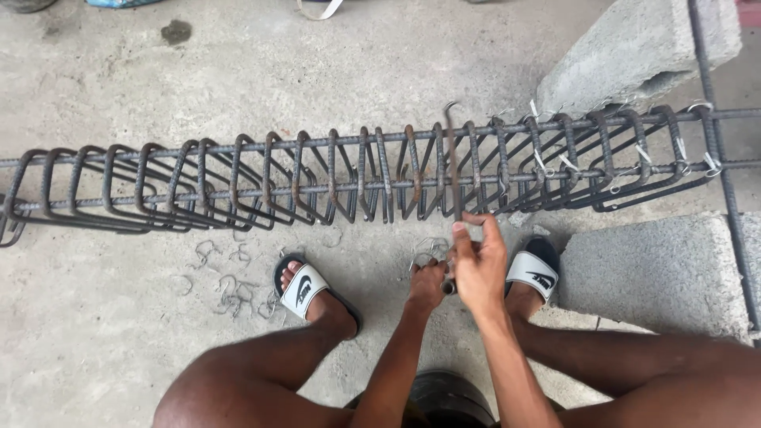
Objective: Tying steel rebar stirrups to longitudinal bars using wire and a manual twisting tool
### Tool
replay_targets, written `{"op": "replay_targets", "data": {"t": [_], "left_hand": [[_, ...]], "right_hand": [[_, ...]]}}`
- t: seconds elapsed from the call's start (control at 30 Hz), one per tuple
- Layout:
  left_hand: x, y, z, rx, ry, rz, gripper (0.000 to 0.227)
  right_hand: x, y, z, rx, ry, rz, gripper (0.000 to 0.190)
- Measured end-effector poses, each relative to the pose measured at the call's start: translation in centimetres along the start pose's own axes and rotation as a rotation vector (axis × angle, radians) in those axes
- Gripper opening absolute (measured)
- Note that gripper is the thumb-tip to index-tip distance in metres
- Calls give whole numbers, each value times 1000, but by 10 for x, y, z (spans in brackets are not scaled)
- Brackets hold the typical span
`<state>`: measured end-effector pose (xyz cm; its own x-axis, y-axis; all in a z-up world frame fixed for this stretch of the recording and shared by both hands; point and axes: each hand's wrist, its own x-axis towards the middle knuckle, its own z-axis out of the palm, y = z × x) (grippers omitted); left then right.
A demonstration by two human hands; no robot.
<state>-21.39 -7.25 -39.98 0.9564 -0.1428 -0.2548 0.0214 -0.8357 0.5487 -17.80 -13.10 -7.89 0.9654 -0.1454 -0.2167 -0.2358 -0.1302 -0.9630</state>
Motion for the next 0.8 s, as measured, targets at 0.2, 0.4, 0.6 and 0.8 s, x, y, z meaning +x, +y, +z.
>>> {"op": "replay_targets", "data": {"t": [0.2, 0.4, 0.6, 0.8], "left_hand": [[2, 4, -1, -10, 54, 27, 16], [3, -1, 5, -6, 60, 27, 14], [2, 2, 8, 17, 36, 5, 17], [0, 4, 7, 10, 41, 12, 17]], "right_hand": [[1, -16, -11, 63, 56, -18, 15], [18, -11, -27, 17, 134, -35, 15], [22, -6, -30, 2, 50, -12, 17], [21, -9, -32, -59, 46, -45, 17]]}}
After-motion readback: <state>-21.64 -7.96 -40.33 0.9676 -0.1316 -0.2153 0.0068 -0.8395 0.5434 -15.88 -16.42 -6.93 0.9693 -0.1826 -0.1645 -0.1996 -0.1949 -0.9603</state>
